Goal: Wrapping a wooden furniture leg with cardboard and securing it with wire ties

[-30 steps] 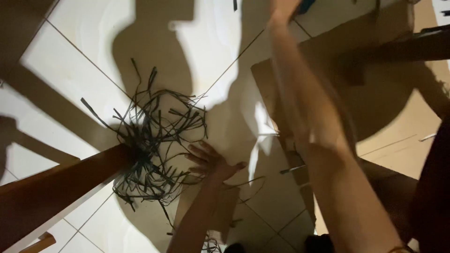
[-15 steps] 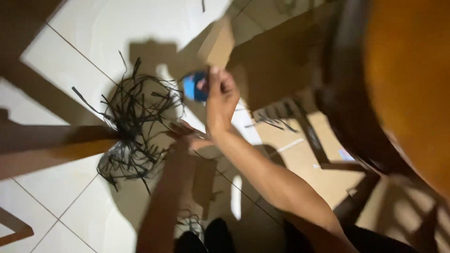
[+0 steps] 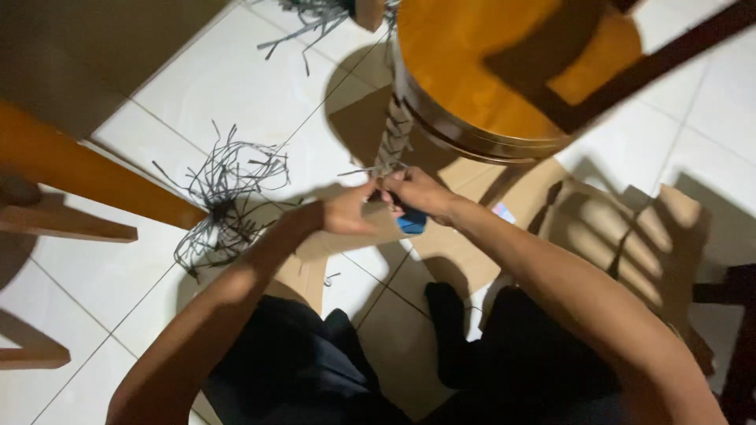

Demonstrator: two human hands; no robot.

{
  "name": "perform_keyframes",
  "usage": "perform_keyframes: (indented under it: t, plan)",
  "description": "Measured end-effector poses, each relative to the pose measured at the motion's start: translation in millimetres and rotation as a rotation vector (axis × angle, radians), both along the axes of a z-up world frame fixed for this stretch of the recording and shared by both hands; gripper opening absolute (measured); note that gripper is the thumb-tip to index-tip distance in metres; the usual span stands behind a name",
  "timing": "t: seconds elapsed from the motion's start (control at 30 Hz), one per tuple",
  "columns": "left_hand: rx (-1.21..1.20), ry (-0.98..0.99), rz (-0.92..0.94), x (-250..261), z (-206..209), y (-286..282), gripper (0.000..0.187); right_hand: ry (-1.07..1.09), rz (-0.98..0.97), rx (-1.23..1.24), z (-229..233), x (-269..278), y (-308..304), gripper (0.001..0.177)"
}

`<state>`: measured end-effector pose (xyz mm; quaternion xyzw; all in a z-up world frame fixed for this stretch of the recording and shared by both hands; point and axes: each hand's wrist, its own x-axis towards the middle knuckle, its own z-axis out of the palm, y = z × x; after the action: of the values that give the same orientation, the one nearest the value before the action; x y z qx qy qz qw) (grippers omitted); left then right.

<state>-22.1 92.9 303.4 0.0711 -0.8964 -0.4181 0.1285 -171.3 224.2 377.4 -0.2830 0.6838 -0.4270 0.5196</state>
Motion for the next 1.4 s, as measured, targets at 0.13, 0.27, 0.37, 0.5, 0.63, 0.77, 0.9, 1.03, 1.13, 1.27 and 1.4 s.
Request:
perform_keyframes:
  t: [0.13,0.27,0.37,0.5,0.63,0.77,0.9,1.03,1.13,1.27,1.4]
  plan:
    - [0.151,-0.569,-0.186,-33.0,23.8,50.5,0.093,0.329,0.123,0.123,78.4,-22.0,80.3,0.023]
    - [0.122,-0.757,-0.214,-47.0,65.6,62.2,0.087,0.491,0.115,-0.055,49.0,-96.9,114.7,0.035]
    - [0.055,-0.773,-0.19,-49.8,101.6,42.8,0.081,0.292,-0.107,-0.124,74.7,-133.4,144.4,0.02]
    - [0.021,-0.709,-0.063,-43.9,94.4,32.9,0.072,0.381,-0.196,-0.095,71.5,-173.4,194.4,0.023]
    - [-0.095,-0.704,-0.097,-55.5,86.4,24.6,0.068,0.952,0.251,0.11,50.8,-197.9,216.6,0.045]
    - [-0.339,-0.687,-0.212,-57.6,82.2,55.6,0.062,0.819,0.406,0.321,96.6,-100.0,171.4,0.087]
    - [-0.403,-0.723,-0.338,-67.1,56.7,71.7,0.057,0.643,0.692,0.254,39.0,-63.1,145.2,0.048]
    - [-0.267,-0.765,-0.37,-82.7,64.2,63.2,0.068,0.683,0.702,0.236,32.4,-54.2,136.1,0.025]
    - [0.264,-0.796,-0.41,-82.0,92.0,36.4,0.073,0.578,0.572,0.16,66.7,-69.0,143.6,0.023]
    - [0.571,-0.644,-0.277,-67.9,105.0,27.4,0.053,0.469,0.342,0.148,62.5,-97.7,171.5,0.02]
    - [0.342,-0.538,-0.25,-72.1,134.1,55.0,0.064,0.301,0.165,0.072,64.1,-108.4,188.1,0.012]
